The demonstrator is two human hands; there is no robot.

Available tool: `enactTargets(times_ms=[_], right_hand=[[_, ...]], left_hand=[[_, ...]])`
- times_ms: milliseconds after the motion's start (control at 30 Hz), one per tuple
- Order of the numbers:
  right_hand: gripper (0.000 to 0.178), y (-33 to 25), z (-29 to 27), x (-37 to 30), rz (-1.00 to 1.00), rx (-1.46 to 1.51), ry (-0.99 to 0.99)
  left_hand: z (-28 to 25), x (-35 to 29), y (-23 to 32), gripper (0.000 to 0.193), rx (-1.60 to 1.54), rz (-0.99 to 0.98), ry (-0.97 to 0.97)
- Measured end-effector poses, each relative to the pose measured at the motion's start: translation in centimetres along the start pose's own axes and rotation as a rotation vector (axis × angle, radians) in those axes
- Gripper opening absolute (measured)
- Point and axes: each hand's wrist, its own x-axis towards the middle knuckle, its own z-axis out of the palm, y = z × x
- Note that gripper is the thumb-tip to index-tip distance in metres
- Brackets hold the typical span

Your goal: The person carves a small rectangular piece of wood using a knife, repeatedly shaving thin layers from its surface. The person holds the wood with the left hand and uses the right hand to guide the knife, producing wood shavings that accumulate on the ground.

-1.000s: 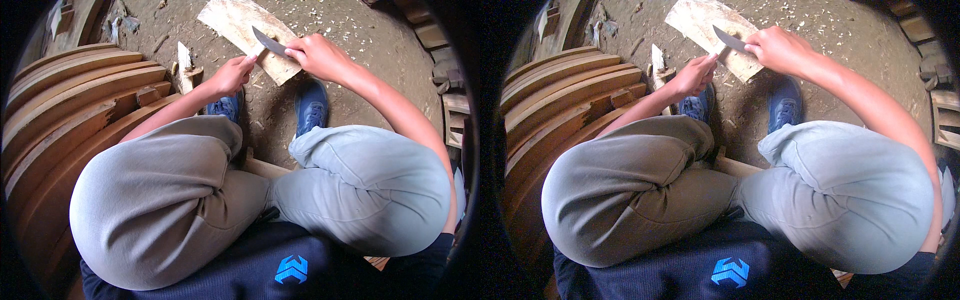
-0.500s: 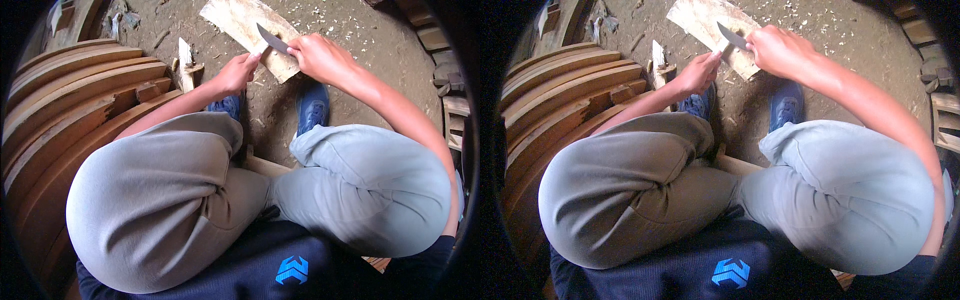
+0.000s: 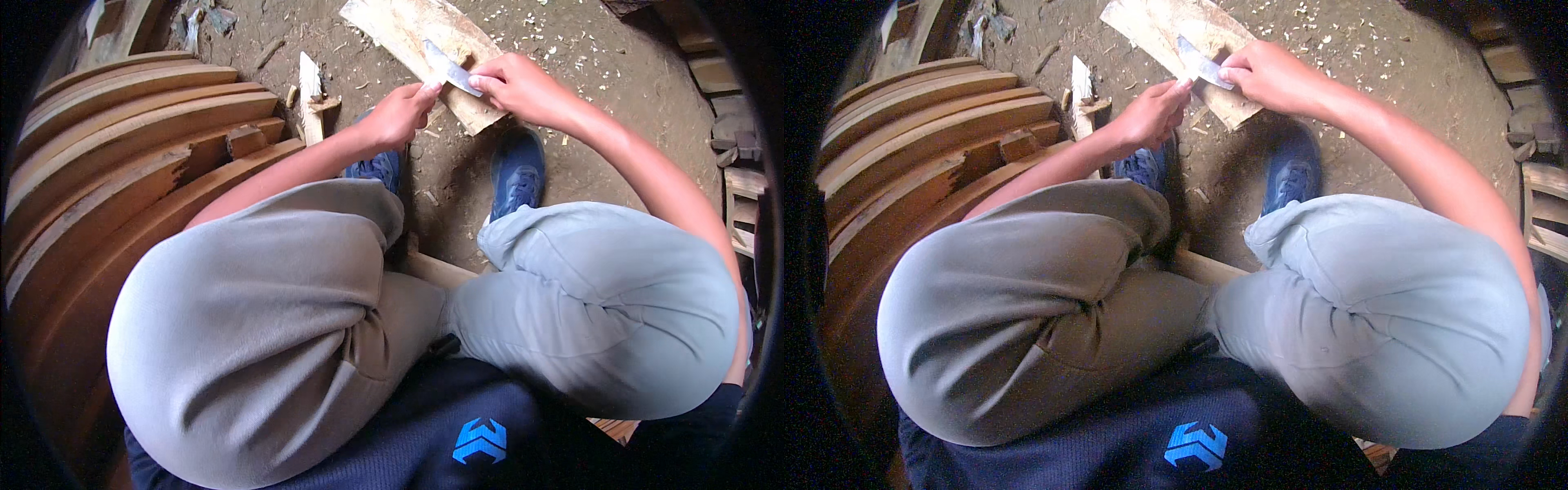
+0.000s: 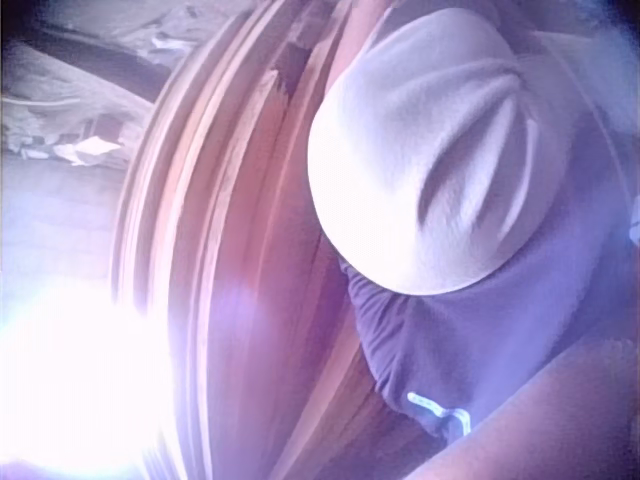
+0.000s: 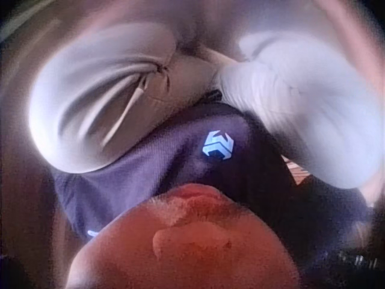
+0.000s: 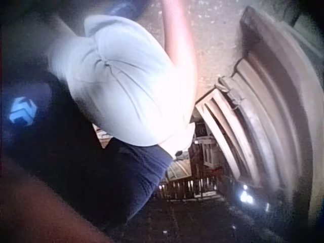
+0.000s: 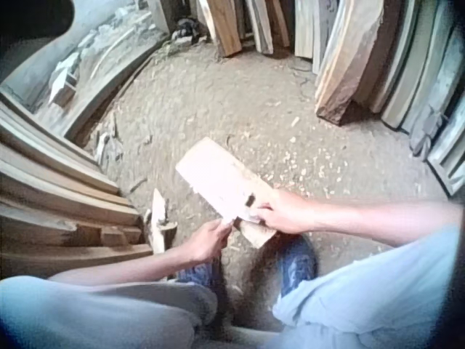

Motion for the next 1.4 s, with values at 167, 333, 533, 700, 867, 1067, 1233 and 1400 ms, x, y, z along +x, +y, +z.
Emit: enactTargets(times_ms=[167,333,533,700,867,1067,1233,1400], right_hand=[[0.027,0.6,-0.8,-1.1,-0.037,-0.150,0.153],[0.025,1.6,-1.0,-2.0,-0.036,-0.198,0.130],[0.025,1.4,-1.0,-2.5,-0.017,-0.232,0.083],[0.024,0.9,-0.6,-2.7,0.022,-0.215,0.096],[0.023,-1.2,-1.0,-3.4,0.092,-0.293,0.086],[0.024,-2.1,-1.5,-2.6,0.088,-0.351,0.029],[0.023,-2.4,-1.8,-2.0,0.057,-0.365,0.040],[0.024,-1.6,-1.8,-1.8,0.047,-0.346,0.036]], left_hand=[[0.1,-0.6,0.0,0.039,0.032,0.000,0.007],[0.6,-0.5,0.2,0.039,0.056,0.008,0.050],[-0.1,-0.3,0.1,0.043,0.015,-0.021,0.025],[-0.1,-0.3,-0.1,0.043,0.018,-0.011,0.025],[0.2,-0.3,0.2,0.043,0.071,0.008,0.055],[0.3,-0.5,0.5,0.041,0.126,-0.001,0.065],[0.1,-0.2,0.1,0.040,0.075,-0.014,0.029],[0.2,-0.3,0.5,0.039,0.093,-0.051,0.031]])
